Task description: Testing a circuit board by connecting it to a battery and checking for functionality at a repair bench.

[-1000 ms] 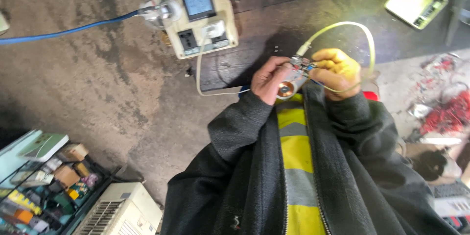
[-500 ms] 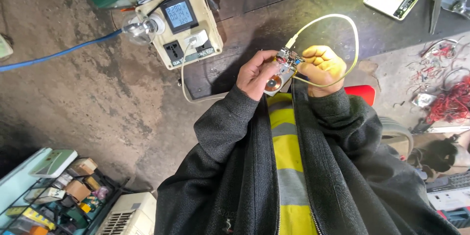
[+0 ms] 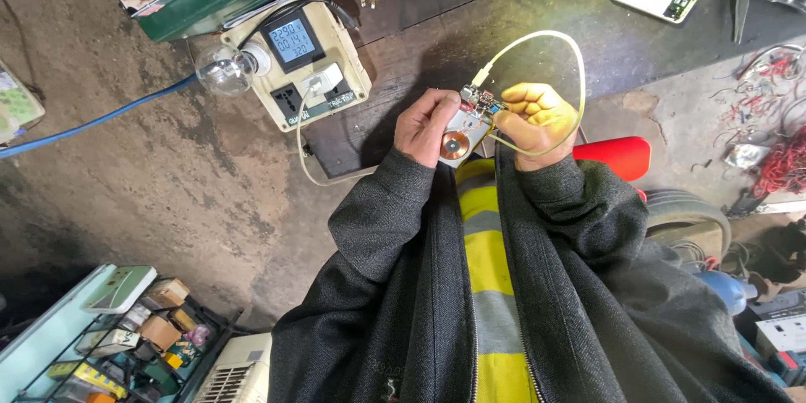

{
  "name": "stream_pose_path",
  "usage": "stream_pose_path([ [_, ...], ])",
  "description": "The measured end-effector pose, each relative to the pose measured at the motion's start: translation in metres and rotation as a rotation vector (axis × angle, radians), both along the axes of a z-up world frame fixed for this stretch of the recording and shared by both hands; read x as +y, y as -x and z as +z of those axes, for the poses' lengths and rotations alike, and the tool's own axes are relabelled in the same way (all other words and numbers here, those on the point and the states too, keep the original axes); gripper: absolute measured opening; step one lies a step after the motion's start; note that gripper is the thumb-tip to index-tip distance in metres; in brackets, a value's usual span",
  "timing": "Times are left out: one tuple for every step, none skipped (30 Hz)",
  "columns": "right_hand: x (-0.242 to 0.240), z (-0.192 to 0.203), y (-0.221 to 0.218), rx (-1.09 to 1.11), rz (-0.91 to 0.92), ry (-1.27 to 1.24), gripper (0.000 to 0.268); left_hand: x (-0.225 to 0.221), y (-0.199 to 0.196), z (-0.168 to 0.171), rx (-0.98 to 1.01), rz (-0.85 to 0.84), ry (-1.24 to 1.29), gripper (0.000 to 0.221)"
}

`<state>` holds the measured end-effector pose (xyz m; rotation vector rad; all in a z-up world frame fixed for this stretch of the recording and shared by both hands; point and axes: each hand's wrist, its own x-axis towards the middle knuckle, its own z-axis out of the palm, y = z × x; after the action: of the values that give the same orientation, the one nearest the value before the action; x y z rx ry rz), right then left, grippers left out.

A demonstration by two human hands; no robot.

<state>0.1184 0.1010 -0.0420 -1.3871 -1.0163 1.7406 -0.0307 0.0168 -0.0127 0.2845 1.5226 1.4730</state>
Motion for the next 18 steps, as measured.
stream_pose_path([
  [0.0, 0.0, -0.001, 0.001, -0.001, 0.001, 0.032, 0.001, -0.001, 0.001, 0.001, -0.001, 0.001, 0.013],
  [0.001, 0.0, -0.002, 0.003, 0.001, 0.0, 0.032, 0.002, -0.002, 0.002, -0.001, 0.007, 0.006, 0.013],
  [0.001, 0.0, -0.002, 0.005, 0.004, -0.002, 0.032, 0.003, -0.002, 0.004, -0.002, 0.016, 0.01, 0.013],
  [0.001, 0.001, -0.003, 0.009, 0.006, 0.001, 0.032, 0.003, -0.005, 0.003, 0.003, 0.018, 0.013, 0.013],
  [0.0, 0.002, -0.003, 0.002, -0.009, -0.03, 0.032, 0.004, -0.007, 0.002, -0.004, 0.028, 0.012, 0.013],
  [-0.001, 0.003, 0.0, 0.0, -0.02, -0.059, 0.033, 0.003, -0.007, 0.002, -0.004, 0.041, 0.014, 0.012],
  [0.001, 0.006, -0.003, 0.011, -0.014, -0.055, 0.033, 0.004, -0.011, -0.001, 0.007, 0.048, 0.018, 0.012],
  [0.001, 0.008, -0.003, -0.028, 0.002, -0.056, 0.032, 0.004, -0.013, -0.003, 0.021, 0.058, 0.023, 0.012],
  [0.002, 0.01, -0.004, -0.066, 0.018, -0.059, 0.03, 0.003, -0.014, -0.006, 0.035, 0.068, 0.028, 0.011],
  [0.002, 0.01, -0.003, -0.053, 0.026, -0.054, 0.03, 0.004, -0.014, -0.002, 0.048, 0.076, 0.033, 0.011],
  [0.003, 0.011, -0.003, -0.079, 0.037, -0.068, 0.03, 0.006, -0.013, 0.002, 0.01, 0.103, 0.021, 0.011],
  [0.005, 0.012, -0.005, -0.111, 0.045, -0.086, 0.029, 0.008, -0.015, 0.006, -0.034, 0.125, 0.005, 0.01],
  [0.004, 0.012, -0.004, -0.102, 0.049, -0.085, 0.029, 0.008, -0.014, 0.008, -0.025, 0.129, 0.007, 0.01],
  [0.004, 0.012, -0.005, -0.1, 0.053, -0.068, 0.03, 0.008, -0.014, 0.01, -0.03, 0.128, -0.001, 0.012],
  [0.004, 0.012, -0.006, -0.098, 0.058, -0.051, 0.03, 0.008, -0.015, 0.012, -0.034, 0.127, -0.008, 0.013],
  [0.004, 0.011, -0.006, -0.097, 0.059, -0.051, 0.03, 0.006, -0.015, 0.009, -0.034, 0.128, -0.007, 0.013],
  [0.004, 0.011, -0.007, -0.093, 0.061, -0.035, 0.03, 0.005, -0.016, 0.006, -0.026, 0.127, -0.006, 0.013],
  [0.004, 0.011, -0.008, -0.092, 0.062, -0.019, 0.03, 0.004, -0.018, 0.003, -0.021, 0.125, -0.004, 0.013],
])
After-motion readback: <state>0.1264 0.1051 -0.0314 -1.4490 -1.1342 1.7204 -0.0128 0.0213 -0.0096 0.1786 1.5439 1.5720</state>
